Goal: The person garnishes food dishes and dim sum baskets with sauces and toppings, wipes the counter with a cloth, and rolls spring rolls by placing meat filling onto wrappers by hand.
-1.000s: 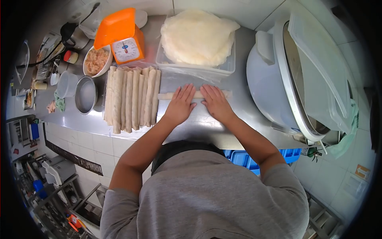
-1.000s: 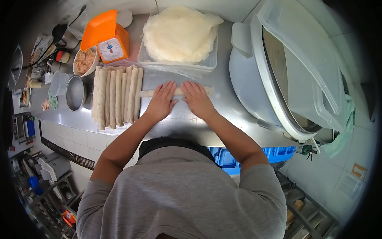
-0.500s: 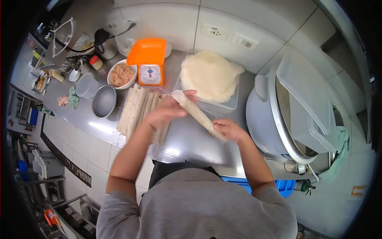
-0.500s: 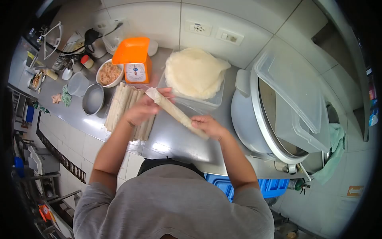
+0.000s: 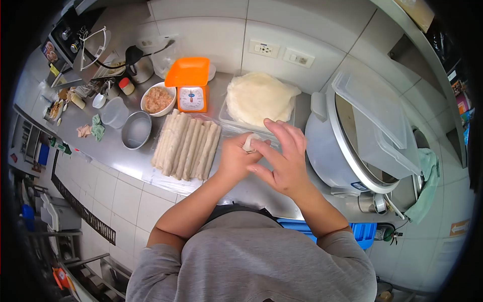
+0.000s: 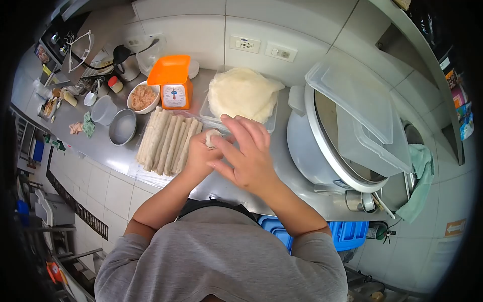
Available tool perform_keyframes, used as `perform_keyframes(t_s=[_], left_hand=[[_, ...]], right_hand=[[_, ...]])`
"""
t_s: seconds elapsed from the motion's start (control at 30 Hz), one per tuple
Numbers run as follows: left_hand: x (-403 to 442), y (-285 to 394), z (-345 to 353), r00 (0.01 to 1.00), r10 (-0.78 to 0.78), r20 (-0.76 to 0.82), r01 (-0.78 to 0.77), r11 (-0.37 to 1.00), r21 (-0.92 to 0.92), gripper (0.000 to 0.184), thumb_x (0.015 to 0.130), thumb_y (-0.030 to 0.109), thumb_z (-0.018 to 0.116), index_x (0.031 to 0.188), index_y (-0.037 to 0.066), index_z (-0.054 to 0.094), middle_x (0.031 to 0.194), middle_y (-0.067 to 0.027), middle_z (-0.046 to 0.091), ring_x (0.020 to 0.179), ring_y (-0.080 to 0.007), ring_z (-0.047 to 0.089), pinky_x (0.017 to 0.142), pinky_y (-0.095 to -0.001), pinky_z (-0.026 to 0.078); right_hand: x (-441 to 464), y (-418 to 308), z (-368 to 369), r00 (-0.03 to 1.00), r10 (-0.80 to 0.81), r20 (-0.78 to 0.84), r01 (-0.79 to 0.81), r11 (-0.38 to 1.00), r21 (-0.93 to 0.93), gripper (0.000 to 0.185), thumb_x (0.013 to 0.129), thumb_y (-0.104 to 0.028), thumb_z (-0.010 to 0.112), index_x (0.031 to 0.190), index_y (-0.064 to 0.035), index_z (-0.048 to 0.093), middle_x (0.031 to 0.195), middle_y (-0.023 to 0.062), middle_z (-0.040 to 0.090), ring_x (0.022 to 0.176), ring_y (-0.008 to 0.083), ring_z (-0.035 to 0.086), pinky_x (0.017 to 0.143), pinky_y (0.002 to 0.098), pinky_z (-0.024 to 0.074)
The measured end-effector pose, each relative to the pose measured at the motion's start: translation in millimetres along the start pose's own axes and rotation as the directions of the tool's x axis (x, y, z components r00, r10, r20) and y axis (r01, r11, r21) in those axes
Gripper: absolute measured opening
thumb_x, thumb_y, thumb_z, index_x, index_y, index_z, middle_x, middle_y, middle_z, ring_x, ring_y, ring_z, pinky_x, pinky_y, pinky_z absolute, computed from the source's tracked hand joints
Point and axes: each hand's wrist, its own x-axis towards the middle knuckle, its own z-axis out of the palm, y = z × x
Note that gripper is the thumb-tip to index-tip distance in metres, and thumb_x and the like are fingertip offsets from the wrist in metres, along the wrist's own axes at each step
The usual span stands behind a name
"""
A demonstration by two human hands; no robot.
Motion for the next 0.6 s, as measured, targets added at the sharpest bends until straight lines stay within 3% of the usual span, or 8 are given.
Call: perform_keyframes(t_s=[0.13,0.23,0.33,0.43,0.5,0.6], left_hand=[[-9,-5,0,1.000,0.008,0.027,-0.009,1.000,0.013,0.013,0.079,0.012,0.070,0.079,0.000,0.065,0.065,-0.0024,0.060,0.063,-0.0050,0.047,0.055,-0.0266,0.044],[-11,-4,-2,0.996,0.019,0.090,-0.023,0.999,0.047,0.015,0.079,0.014,0.071,0.081,0.000,0.066,0.066,-0.0018,0.061,0.063,-0.0057,0.050,0.055,-0.0271,0.044],[-12,5,-6,0.982,-0.051,0.183,0.042,0.998,0.056,0.017,0.078,0.016,0.073,0.080,0.001,0.066,0.064,-0.0012,0.060,0.061,-0.0064,0.051,0.054,-0.0276,0.043],[-11,18,-13,0.928,-0.219,0.302,0.203,0.976,0.085,0.020,0.078,0.019,0.074,0.075,0.001,0.063,0.062,-0.0009,0.058,0.057,-0.0075,0.052,0.052,-0.0271,0.043],[-10,21,-14,0.883,-0.292,0.368,0.309,0.951,0.012,0.024,0.078,0.020,0.074,0.071,0.002,0.061,0.059,-0.0009,0.057,0.053,-0.0081,0.053,0.050,-0.0264,0.043],[-13,19,-20,0.888,-0.209,0.409,0.290,0.946,-0.146,0.027,0.079,0.020,0.074,0.065,0.005,0.057,0.056,-0.0011,0.055,0.048,-0.0088,0.053,0.048,-0.0249,0.042]], right_hand=[[-1,-1,2,0.999,0.026,0.046,-0.027,0.999,0.022,0.042,0.077,-0.047,0.068,0.101,-0.0121,0.066,0.128,0.0158,0.051,0.116,0.0354,0.046,0.096,0.0455,0.0337],[1,9,2,0.992,-0.005,0.128,-0.016,0.987,0.162,0.041,0.081,-0.048,0.064,0.099,-0.0115,0.065,0.126,0.0151,0.053,0.118,0.0346,0.045,0.099,0.0453,0.0322],[10,13,-5,0.965,0.259,0.038,-0.217,0.707,0.673,0.027,0.078,-0.034,0.069,0.090,-0.0104,0.067,0.126,0.0101,0.054,0.120,0.0311,0.044,0.102,0.0443,0.0324],[4,30,9,0.979,0.139,0.151,-0.204,0.596,0.777,0.024,0.081,-0.034,0.067,0.085,-0.0105,0.069,0.122,0.0091,0.058,0.121,0.0306,0.044,0.104,0.0426,0.0320],[7,31,11,0.995,0.064,0.081,-0.102,0.692,0.714,0.026,0.083,-0.035,0.065,0.083,-0.0098,0.069,0.121,0.0088,0.059,0.121,0.0308,0.044,0.103,0.0430,0.0319],[14,26,9,0.990,-0.132,0.050,0.089,0.863,0.497,0.028,0.085,-0.037,0.063,0.083,-0.0090,0.070,0.123,0.0103,0.058,0.121,0.0314,0.043,0.104,0.0438,0.0317]])
